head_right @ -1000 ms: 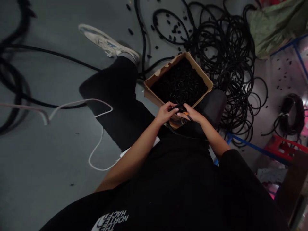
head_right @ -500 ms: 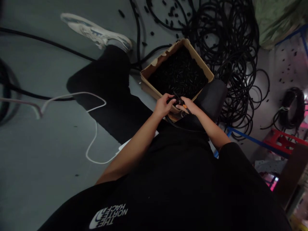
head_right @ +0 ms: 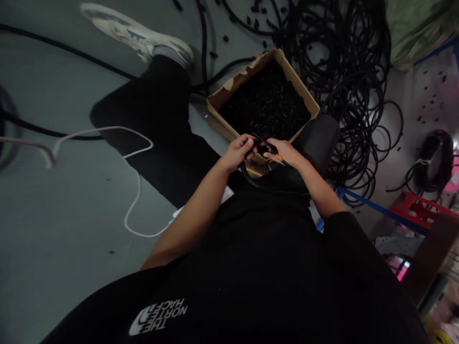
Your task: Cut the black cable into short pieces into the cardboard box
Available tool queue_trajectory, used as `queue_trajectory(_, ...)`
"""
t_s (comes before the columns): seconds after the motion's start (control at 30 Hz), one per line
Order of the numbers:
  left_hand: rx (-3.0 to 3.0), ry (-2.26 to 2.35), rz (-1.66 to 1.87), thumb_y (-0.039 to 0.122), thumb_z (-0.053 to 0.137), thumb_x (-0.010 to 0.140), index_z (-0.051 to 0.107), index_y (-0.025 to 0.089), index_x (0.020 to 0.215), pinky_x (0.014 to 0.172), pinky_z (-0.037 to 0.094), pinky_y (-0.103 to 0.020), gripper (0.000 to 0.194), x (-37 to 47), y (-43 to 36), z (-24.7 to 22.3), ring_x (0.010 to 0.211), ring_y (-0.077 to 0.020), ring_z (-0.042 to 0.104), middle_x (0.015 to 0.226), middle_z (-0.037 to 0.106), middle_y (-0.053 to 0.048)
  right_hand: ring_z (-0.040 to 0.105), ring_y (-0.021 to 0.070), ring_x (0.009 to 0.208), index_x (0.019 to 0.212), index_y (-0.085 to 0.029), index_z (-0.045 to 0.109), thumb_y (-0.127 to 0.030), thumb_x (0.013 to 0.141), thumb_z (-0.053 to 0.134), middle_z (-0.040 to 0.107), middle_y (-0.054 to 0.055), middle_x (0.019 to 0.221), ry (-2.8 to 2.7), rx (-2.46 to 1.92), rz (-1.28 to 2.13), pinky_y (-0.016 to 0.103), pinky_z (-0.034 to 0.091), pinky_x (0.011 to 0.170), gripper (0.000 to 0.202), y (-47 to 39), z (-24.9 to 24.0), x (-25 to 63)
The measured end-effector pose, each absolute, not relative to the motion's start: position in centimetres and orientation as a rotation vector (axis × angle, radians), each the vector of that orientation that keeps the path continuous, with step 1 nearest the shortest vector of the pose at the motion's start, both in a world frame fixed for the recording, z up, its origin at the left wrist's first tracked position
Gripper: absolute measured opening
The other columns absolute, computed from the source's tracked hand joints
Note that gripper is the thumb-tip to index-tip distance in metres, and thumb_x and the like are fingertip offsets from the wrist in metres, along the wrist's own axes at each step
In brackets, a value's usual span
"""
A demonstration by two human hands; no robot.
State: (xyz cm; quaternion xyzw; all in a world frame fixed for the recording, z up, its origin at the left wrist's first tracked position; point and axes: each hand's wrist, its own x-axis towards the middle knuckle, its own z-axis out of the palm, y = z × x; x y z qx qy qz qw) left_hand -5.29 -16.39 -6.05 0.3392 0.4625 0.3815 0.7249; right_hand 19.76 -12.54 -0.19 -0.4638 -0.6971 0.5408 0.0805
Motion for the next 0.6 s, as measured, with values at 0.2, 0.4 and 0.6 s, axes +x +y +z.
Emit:
queue_trajectory(0.2, 0.642, 0.955, 0.68, 0.069, 0.113, 0.098, 0.068, 0.023, 0.097, 0.047, 0.028, -0.017, 0.065, -5.0, -16.2, -3.1, 0.049, -0.0053, 0.039, 0.074, 0.063, 0.004, 0.075, 0.0307, 0.109, 0.114, -0.024, 0.078, -0.042, 0.1, 0.089, 0.082, 0.01, 0.114, -2.269, -1.378, 1.556, 0.045, 0.067, 0.11, 0.026, -11.7, 1.4, 20.0)
queue_trajectory(0.4, 0.443, 1.055, 0.72, 0.05, 0.099, 0.116, 0.059, 0.024, 0.096, 0.046, 0.027, -0.015, 0.052, -4.6, -16.6, -2.0, 0.05, -0.0054, 0.04, 0.074, 0.061, 0.006, 0.079, 0.0253, 0.1, 0.126, -0.019, 0.086, -0.037, 0.106, 0.085, 0.085, 0.006, 0.107, -2.329, -1.438, 1.544, 0.038, 0.062, 0.101, 0.028, -11.2, 2.9, 20.8)
queue_trajectory(0.6, 0.331, 1.157, 0.826, 0.039, 0.089, 0.121, 0.066, 0.022, 0.105, 0.049, 0.039, -0.016, 0.033, -4.3, -16.7, -2.1, 0.055, -0.0077, 0.049, 0.076, 0.061, 0.006, 0.079, 0.0255, 0.103, 0.123, -0.02, 0.086, -0.032, 0.105, 0.085, 0.089, 0.008, 0.111, -2.284, -1.467, 1.61, 0.037, 0.064, 0.1, 0.021, -10.4, 2.5, 21.9)
